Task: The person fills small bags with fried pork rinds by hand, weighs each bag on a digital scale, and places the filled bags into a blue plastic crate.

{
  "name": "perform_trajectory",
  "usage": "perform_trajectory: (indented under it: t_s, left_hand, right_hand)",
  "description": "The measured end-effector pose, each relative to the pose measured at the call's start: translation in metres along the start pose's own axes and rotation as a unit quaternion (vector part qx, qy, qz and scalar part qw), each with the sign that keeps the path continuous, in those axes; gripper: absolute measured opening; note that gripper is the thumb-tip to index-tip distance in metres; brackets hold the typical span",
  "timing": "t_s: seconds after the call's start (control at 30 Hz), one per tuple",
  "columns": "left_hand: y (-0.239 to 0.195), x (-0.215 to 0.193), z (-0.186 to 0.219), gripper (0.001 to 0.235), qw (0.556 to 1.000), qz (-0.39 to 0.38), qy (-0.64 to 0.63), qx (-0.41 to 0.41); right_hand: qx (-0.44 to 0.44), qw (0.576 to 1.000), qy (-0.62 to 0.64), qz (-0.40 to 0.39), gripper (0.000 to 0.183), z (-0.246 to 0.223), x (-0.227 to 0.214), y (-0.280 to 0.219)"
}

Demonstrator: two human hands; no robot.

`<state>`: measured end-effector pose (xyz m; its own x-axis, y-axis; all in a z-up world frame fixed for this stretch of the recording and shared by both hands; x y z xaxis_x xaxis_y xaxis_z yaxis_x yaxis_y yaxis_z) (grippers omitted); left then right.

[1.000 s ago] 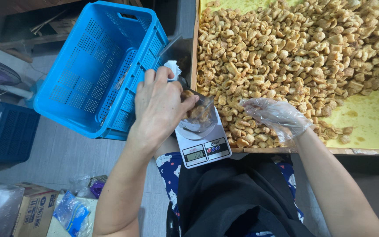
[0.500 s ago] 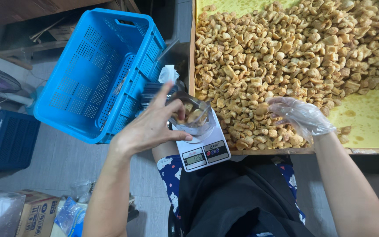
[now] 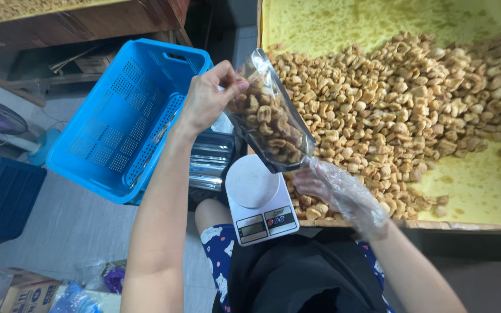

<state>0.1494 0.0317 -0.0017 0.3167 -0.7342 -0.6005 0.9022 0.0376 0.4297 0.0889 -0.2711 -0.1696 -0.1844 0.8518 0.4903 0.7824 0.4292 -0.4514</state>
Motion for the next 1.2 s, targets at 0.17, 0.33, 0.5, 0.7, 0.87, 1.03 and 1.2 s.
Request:
perform_trajectory:
  t_s: [0.17,0.33,0.5,0.7,0.87,1.03,1.2]
  left_hand:
    - [0.015,0.027,-0.006,0.032,0.973,-0.020,-0.231,0.010]
    - [-0.005,0.039,0.035,0.032,0.943,-0.091,-0.304,-0.101]
    - [-0.011,0.009,0.095,0.052,0.991,-0.125,-0.011,0.038]
    - [-0.015,0.009,0.114,0.061,0.967,-0.224,0.106,0.054]
    - [-0.010,-0.006,0.097,0.065,0.980,-0.193,-0.013,-0.044]
    - [-0.014,0.005,0.092,0.067,0.957,-0.259,0.127,-0.020]
    - [-0.004,-0.001,0.095,0.051,0.985,-0.153,0.055,0.051]
  right_hand:
    - [-0.037,0.977,0.206,0.050,0.044,0.005,0.007,0.029]
    - [-0.009,0.947,0.317,-0.048,0.049,0.015,0.014,0.031]
    - [0.031,0.926,0.375,0.023,0.054,0.029,0.014,0.039]
    - [-0.009,0.956,0.291,0.028,0.059,0.029,0.015,0.040]
    - [-0.009,0.950,0.311,-0.016,0.060,0.029,0.018,0.032]
    - [-0.007,0.958,0.286,0.017,0.058,0.027,0.021,0.030]
    - [0.009,0.952,0.306,0.012,0.057,0.032,0.021,0.028]
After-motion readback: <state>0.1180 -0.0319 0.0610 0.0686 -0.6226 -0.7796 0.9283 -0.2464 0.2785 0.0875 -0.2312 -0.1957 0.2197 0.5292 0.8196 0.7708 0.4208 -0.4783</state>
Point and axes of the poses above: each hand's wrist, its own y-axis towards the middle knuckle, its own x-axis out of the palm, z = x × y, the point moved 3 cm from there along y, towards the middle knuckle, and after that the axes turned 7 degrees about z, right-handed, at the moved point
